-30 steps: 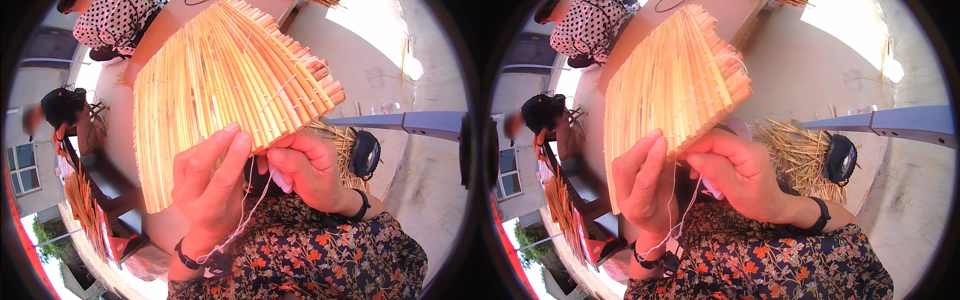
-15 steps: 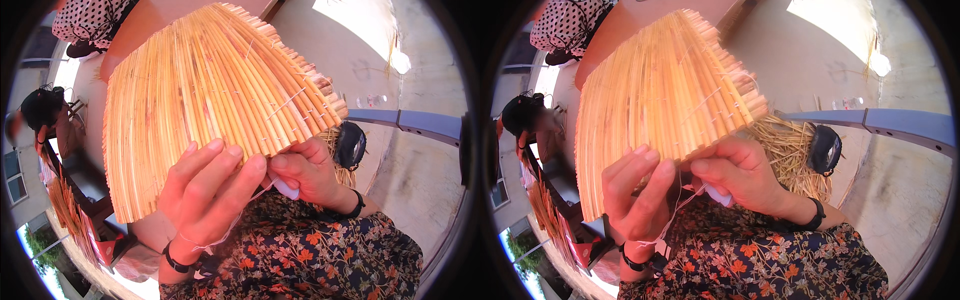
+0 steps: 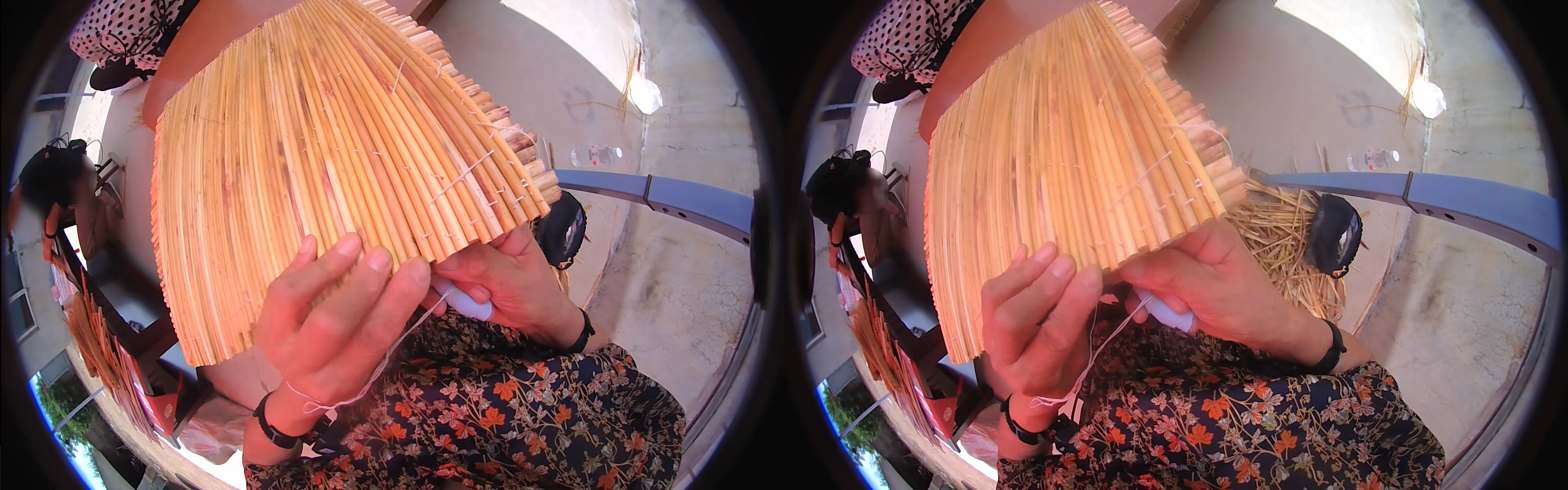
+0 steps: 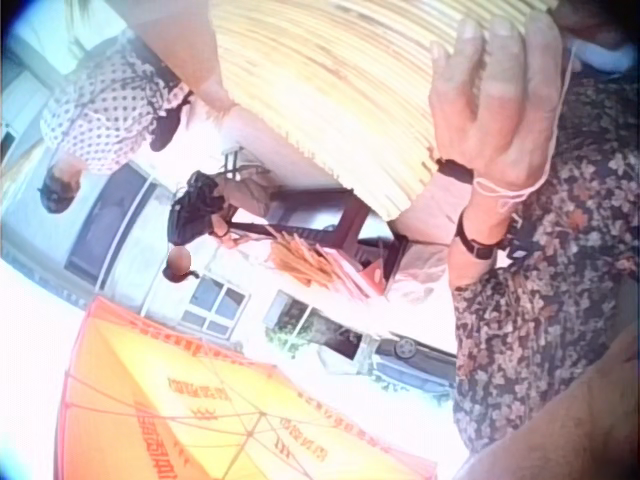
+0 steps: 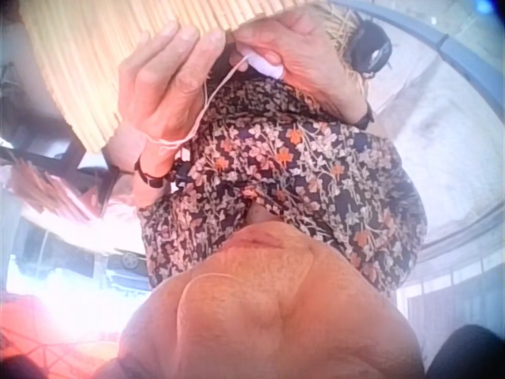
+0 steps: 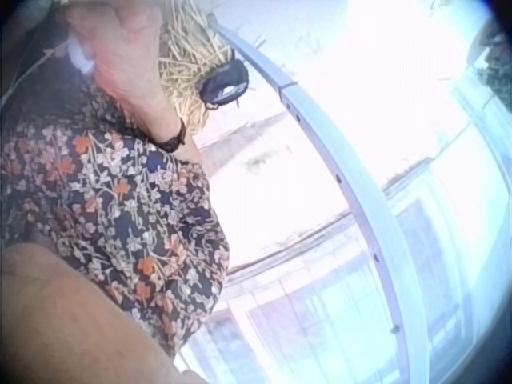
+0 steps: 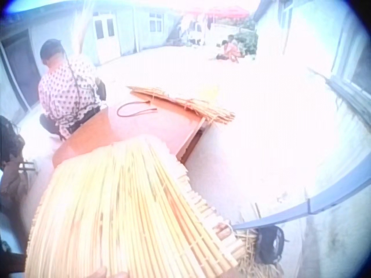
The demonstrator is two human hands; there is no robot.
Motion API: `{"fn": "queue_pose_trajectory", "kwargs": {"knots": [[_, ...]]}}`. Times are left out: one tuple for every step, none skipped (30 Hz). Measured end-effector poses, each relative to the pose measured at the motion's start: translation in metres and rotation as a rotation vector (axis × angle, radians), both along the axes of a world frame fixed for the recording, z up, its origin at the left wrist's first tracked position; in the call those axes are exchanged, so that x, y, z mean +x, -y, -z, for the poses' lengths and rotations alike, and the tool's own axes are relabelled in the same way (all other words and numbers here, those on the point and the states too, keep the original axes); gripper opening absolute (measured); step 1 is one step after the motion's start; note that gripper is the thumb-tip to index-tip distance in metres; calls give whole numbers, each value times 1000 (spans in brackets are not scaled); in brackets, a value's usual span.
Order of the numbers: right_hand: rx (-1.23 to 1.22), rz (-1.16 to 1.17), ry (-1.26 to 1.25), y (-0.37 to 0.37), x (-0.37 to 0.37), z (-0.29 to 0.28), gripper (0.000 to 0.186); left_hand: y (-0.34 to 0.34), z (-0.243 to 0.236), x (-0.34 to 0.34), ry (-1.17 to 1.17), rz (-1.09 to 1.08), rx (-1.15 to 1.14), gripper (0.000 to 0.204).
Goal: The person weaves a flat mat using thin bamboo strips and white string. They hold the bundle of strips in their left hand and use their right hand to wrap and tie the string around the strips at regular intervals. The person occasionally flips the mat to work on different sections.
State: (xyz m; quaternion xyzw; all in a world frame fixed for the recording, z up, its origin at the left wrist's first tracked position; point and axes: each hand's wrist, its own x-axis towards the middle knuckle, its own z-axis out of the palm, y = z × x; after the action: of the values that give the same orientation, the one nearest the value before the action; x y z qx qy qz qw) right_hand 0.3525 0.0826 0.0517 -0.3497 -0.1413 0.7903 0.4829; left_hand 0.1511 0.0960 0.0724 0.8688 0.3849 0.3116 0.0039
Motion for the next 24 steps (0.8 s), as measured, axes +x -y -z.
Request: {"fn": "queue_pose_trajectory", "kwargs": {"knots": [[20, -12, 7, -1, 0, 2, 17, 0, 0, 0, -15, -3, 1, 41], [41, -25, 13, -2, 1, 5, 18, -1, 0, 0, 5, 0, -13, 41], [54, -42, 0, -2, 2, 7, 18, -1, -1, 0, 16, 2, -25, 40], [69, -57, -14, -2, 4, 9, 19, -2, -1, 0, 27, 4, -36, 40], [84, -72, -29, -2, 5, 11, 19, -2, -1, -1, 21, 1, -33, 40], [87, -82, -29, -1, 7, 12, 20, -2, -2, -1, 16, -1, -32, 40], [90, -92, -30, -1, 9, 13, 21, -1, -2, -1, 16, -4, -23, 40], [99, -101, -35, 0, 10, 15, 21, -1, -2, -1, 21, -7, -34, 40], [108, -109, -40, 1, 11, 16, 21, 1, -2, -1, 32, -11, -37, 40], [123, -118, -49, 2, 11, 17, 22, 1, -1, -1, 42, -15, -40, 40], [124, -122, -58, 4, 11, 17, 22, 5, -2, -1, 47, -23, -55, 41], [124, -127, -67, 6, 10, 18, 22, 6, -1, 0, 57, -27, -55, 41], [123, -126, -65, 7, 9, 19, 22, 7, 0, 0, 70, -32, -57, 42], [120, -118, -70, 9, 8, 20, 22, 7, 1, 0, 77, -33, -56, 42], [117, -110, -76, 10, 8, 21, 22, 8, 1, 0, 83, -33, -56, 42], [112, -98, -86, 10, 8, 22, 23, 8, 3, 0, 88, -34, -55, 43], [106, -99, -92, 10, 9, 24, 23, 7, 3, 0, 85, -33, -56, 43], [107, -106, -106, 10, 9, 25, 23, 7, 4, -1, 82, -31, -56, 44], [109, -126, -114, 9, 11, 26, 23, 7, 5, -1, 79, -25, -43, 44], [111, -120, -73, 9, 12, 28, 23, 5, 7, -1, 88, -28, -49, 44], [108, -149, -119, 7, 13, 30, 24, 5, 7, -1, 92, -29, -57, 44], [92, -153, -122, 7, 14, 31, 24, 5, 7, -1, 96, -30, -64, 44], [84, -160, -130, 7, 15, 32, 25, 5, 8, -1, 97, -28, -65, 44], [77, -167, -138, 7, 15, 33, 25, 5, 8, -1, 98, -26, -67, 44]]}}
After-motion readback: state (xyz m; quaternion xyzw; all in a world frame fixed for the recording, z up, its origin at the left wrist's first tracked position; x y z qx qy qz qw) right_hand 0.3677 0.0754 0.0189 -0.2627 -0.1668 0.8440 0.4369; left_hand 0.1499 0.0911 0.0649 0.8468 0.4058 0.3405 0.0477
